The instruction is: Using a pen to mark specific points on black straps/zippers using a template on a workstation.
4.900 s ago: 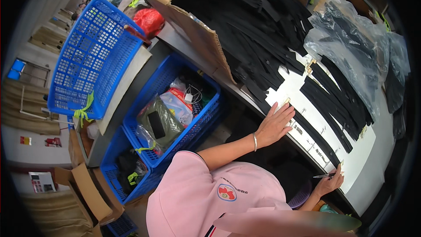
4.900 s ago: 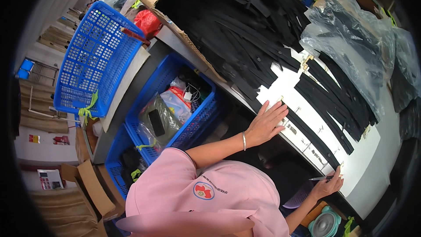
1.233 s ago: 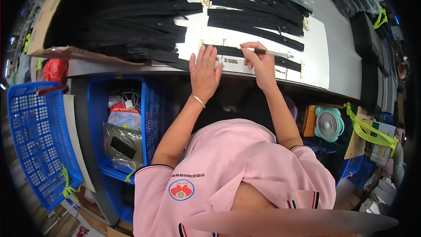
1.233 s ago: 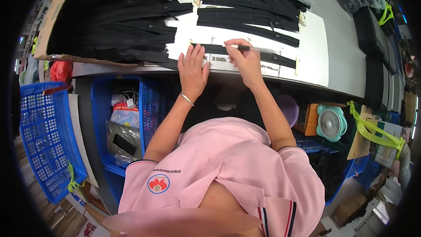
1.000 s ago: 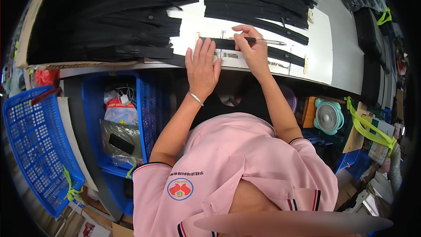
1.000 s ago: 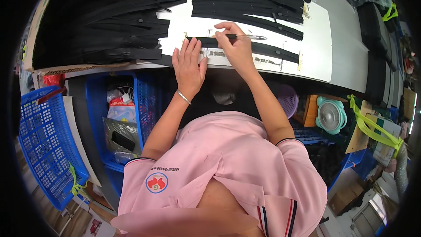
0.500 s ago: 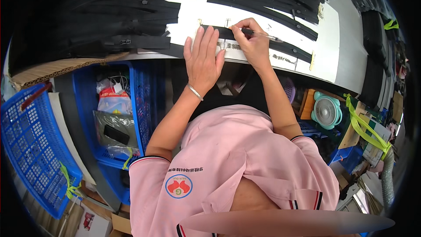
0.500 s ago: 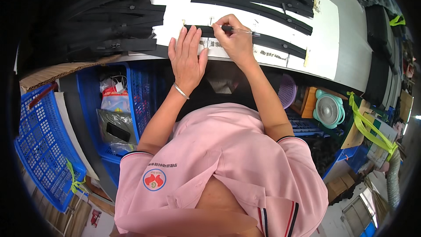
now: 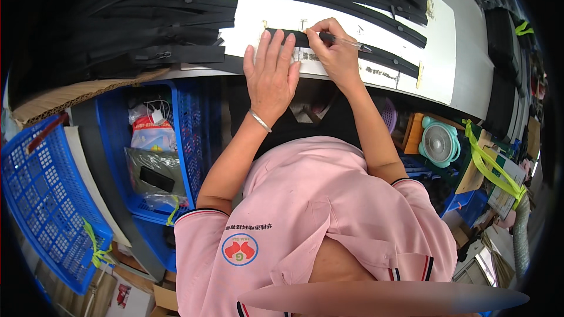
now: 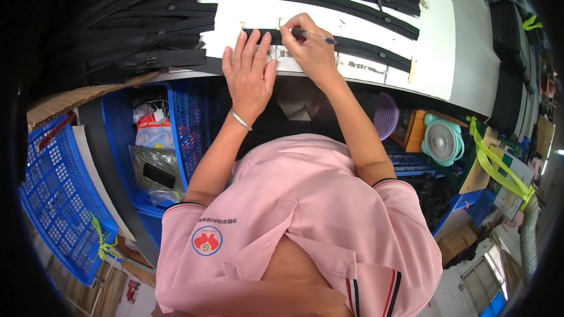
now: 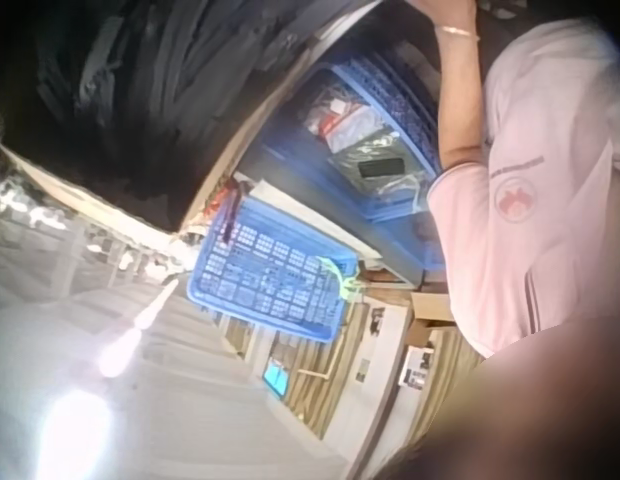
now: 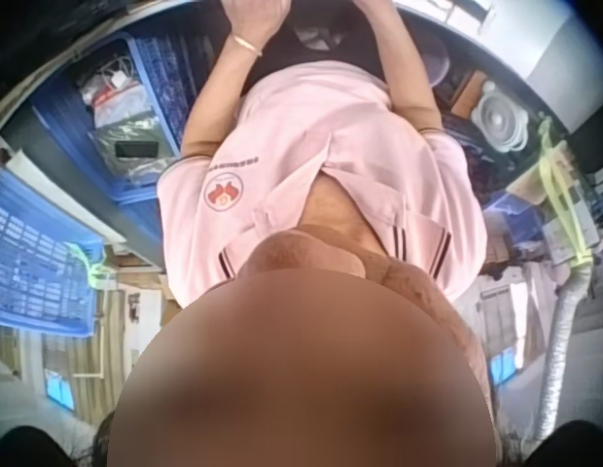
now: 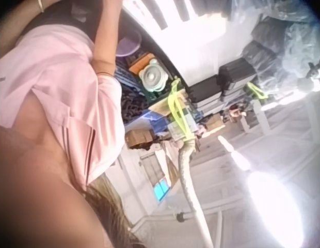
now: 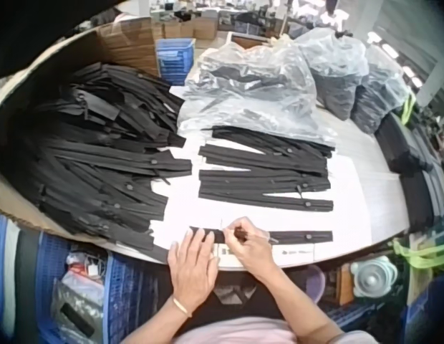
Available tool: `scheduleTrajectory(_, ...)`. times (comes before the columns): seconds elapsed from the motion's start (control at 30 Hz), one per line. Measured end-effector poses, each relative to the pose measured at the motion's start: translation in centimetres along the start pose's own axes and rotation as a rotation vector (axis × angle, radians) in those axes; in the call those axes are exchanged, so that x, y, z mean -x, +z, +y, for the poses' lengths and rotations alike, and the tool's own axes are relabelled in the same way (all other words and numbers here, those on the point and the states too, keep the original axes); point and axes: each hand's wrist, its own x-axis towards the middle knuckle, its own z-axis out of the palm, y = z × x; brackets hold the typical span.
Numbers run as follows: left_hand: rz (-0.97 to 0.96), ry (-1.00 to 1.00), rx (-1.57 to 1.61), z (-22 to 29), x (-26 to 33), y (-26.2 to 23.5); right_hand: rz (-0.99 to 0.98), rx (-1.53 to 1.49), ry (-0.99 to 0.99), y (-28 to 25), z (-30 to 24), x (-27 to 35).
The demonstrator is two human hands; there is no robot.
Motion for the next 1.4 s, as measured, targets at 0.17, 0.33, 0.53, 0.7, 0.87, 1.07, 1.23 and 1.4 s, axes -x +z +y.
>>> scheduleTrajectory(0.17, -0.002, 0.009, -0.010, 0.0, -0.1, -0.1, -0.082, -0.201, 0.060, -0.6, 0.3, 0.2)
scheduleTrajectory(0.33, -0.004, 0.013, -0.020, 0.0, -0.1, 0.0, -0.140, -0.130, 0.008, -0.7, 0.4, 0.2)
scheduleTrajectory(0.53, -0.004, 0.022, -0.031, 0.1, -0.1, 0.0, -0.141, -0.040, -0.023, -0.8, 0.0, 0.3)
scheduleTrajectory(0.7, -0.012, 0.036, -0.041, 0.0, -0.2, -0.1, -0.169, -0.113, -0.007, -1.7, -0.3, 0.4)
scheduleTrajectory(0.87, -0.025, 0.031, -0.074, -0.1, -0.1, 0.0, 0.062, -0.336, 0.033, -5.5, -0.3, 1.8)
scheduleTrajectory(1.07, -0.017, 0.041, -0.063, 0.0, -0.1, 0.0, 0.206, -0.169, 0.047, -8.7, 2.6, 2.4)
scheduleTrajectory(1.23, -0.024, 0.056, -0.082, -0.2, -0.1, -0.1, 0.250, 0.049, -0.043, -8.6, 4.3, 2.4)
scheduleTrajectory(1.4, -0.039, 0.041, -0.081, -0.2, -0.1, -0.1, 0.246, 0.045, -0.051, -8.5, 4.4, 2.4)
